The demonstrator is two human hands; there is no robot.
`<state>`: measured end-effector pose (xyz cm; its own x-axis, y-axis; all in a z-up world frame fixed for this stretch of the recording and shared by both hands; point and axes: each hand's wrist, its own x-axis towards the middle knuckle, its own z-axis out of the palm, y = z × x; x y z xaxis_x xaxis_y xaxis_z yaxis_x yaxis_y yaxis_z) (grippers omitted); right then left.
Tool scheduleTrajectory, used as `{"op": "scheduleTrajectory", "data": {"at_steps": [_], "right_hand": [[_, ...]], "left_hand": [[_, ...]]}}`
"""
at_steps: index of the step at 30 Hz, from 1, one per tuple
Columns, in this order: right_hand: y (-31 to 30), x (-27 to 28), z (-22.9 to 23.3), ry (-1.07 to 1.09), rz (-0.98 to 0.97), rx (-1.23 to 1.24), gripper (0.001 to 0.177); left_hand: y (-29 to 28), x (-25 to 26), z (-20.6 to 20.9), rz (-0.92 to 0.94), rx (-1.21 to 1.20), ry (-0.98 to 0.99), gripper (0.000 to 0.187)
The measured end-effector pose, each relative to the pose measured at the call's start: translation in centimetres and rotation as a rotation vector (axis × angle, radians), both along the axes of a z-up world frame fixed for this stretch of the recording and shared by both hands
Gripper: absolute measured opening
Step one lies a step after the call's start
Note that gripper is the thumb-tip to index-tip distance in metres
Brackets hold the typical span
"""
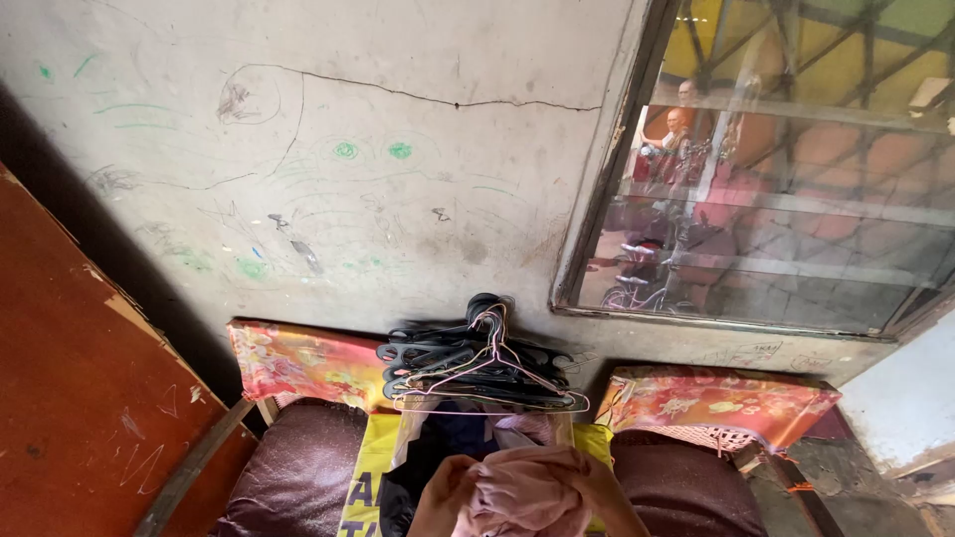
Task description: Placing clothes on hangers and hanging them on an outdoor clothesline.
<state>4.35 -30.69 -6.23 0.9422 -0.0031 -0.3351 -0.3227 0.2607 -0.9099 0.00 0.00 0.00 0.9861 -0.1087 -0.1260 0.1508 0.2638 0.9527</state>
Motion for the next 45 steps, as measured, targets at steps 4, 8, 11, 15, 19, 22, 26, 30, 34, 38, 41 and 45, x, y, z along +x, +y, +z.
{"op": "scheduleTrajectory", "data": {"at_steps": [4,8,11,15,19,22,26,30,34,38,41,45], "right_hand": [[1.2,-1.2,5.5,-0.136,-0.040,-0.548,0.082],[6.4,-3.4,10.7,-0.139,0.174,-0.644,0.042],[9.0,-4.2,10.4,-0.154,0.336,-0.397,0.035],[8.3,-3.9,9.8,-0.037,0.169,-0.163,0.022],[5.7,-1.9,6.9,-0.085,-0.016,-0.397,0.013],[7.5,-2.8,11.0,0.280,-0.019,-0.142,0.008],[8.4,-1.8,8.6,0.141,-0.055,-0.154,0.021],[10.7,-3.3,11.4,0.169,-0.185,0.275,0.019],[9.2,-2.0,8.9,-0.055,-0.112,0.041,0.018],[7.3,-1.5,7.6,-0.145,-0.057,-0.028,0.022],[7.1,-1.2,7.9,-0.082,-0.102,-0.147,0.017],[12.7,-7.4,22.4,0.181,-0.347,0.498,0.020]], "left_hand": [[-0.5,0.0,1.9,0.197,0.177,0.172,0.024],[-2.8,-1.2,5.3,0.261,0.354,-0.047,0.021],[-4.0,-1.3,7.0,0.207,0.309,-0.039,0.019],[-4.6,1.6,-2.8,0.259,-0.276,-0.118,0.014],[-4.0,0.7,-1.8,0.190,-0.394,-0.073,0.017],[-3.6,-0.6,2.0,0.033,0.559,0.078,0.016],[-4.4,-1.9,8.6,0.387,0.769,-0.630,0.012],[-4.9,-2.6,9.0,0.103,0.764,-0.660,0.032],[-4.0,-2.0,4.1,-0.073,0.937,-0.623,0.054],[-3.6,-3.3,7.7,-0.039,0.824,-0.864,0.008],[-3.3,-3.2,8.8,0.099,0.649,-0.923,0.024],[-3.0,-3.3,13.4,0.137,0.464,-0.944,0.037]]}}
